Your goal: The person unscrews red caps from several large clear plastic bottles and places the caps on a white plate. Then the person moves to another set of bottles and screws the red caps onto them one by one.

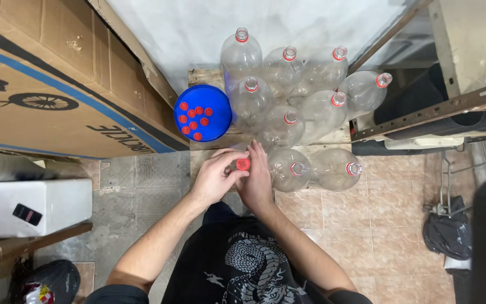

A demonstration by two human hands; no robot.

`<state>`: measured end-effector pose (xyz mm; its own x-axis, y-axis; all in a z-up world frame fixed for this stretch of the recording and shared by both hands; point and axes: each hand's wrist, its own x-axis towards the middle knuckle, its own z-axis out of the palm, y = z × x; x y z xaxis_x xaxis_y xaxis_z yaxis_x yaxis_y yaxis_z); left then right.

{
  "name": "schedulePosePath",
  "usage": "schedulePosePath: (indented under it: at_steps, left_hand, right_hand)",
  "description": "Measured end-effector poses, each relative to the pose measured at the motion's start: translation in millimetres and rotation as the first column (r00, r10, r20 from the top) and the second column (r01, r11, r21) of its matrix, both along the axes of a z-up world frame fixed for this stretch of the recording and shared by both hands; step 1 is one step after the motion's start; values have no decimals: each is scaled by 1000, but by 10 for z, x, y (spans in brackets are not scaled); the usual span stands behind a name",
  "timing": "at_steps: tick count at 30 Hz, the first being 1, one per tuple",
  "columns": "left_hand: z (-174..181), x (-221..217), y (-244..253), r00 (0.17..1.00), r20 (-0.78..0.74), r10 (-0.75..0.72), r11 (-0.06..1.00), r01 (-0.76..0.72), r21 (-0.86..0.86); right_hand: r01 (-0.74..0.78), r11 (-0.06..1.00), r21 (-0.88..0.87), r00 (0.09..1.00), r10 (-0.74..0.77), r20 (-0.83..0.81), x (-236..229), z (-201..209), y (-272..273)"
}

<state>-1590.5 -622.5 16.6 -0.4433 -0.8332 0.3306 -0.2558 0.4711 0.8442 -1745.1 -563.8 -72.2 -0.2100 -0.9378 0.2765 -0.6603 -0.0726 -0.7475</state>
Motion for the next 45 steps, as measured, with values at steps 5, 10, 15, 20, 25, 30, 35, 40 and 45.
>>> schedulePosePath:
  at_steps: [5, 10, 15, 20, 25, 30, 35, 40, 45]
  left_hand:
    - [2, -25, 98, 991, 21, 131, 991, -130, -25]
    - [-19, -72, 49, 984, 51, 169, 983, -165, -77]
    - [-2, -8, -69, 992, -5, -128, 991, 128, 34]
    - [-49, 52, -126, 983, -37, -177, 983, 179, 38]
    - [-185, 74, -200, 976, -102, -195, 979, 200, 40]
    - [13, 82, -345, 945, -177, -275, 948, 297, 118]
    - [-158, 164, -530, 911, -172, -375, 925, 379, -11]
    - [-156, 116, -451, 885, -210, -415, 909, 411, -65]
    - [-478, 111, -403, 895, -246, -372, 926, 377, -27]
  right_hand:
    - [-35, 999, 15, 999, 35, -2, 4, -66, 41]
    - [-13, 1000, 21, 1000, 13, 28, -18, -56, 20]
    - [56, 998, -4, 998, -56, 36, -80, -93, 9]
    - [111, 994, -26, 994, -111, 9, 9, -113, 8]
    - [118, 993, 4, 993, -118, 19, 107, -125, 3]
    - [230, 973, -8, 971, -229, 63, 221, -43, 18]
    - [277, 960, -34, 960, -275, 57, 277, 55, 30]
    - [253, 963, -91, 967, -250, 52, 297, -15, 28]
    - [230, 966, -116, 973, -228, 35, 282, -65, 69]
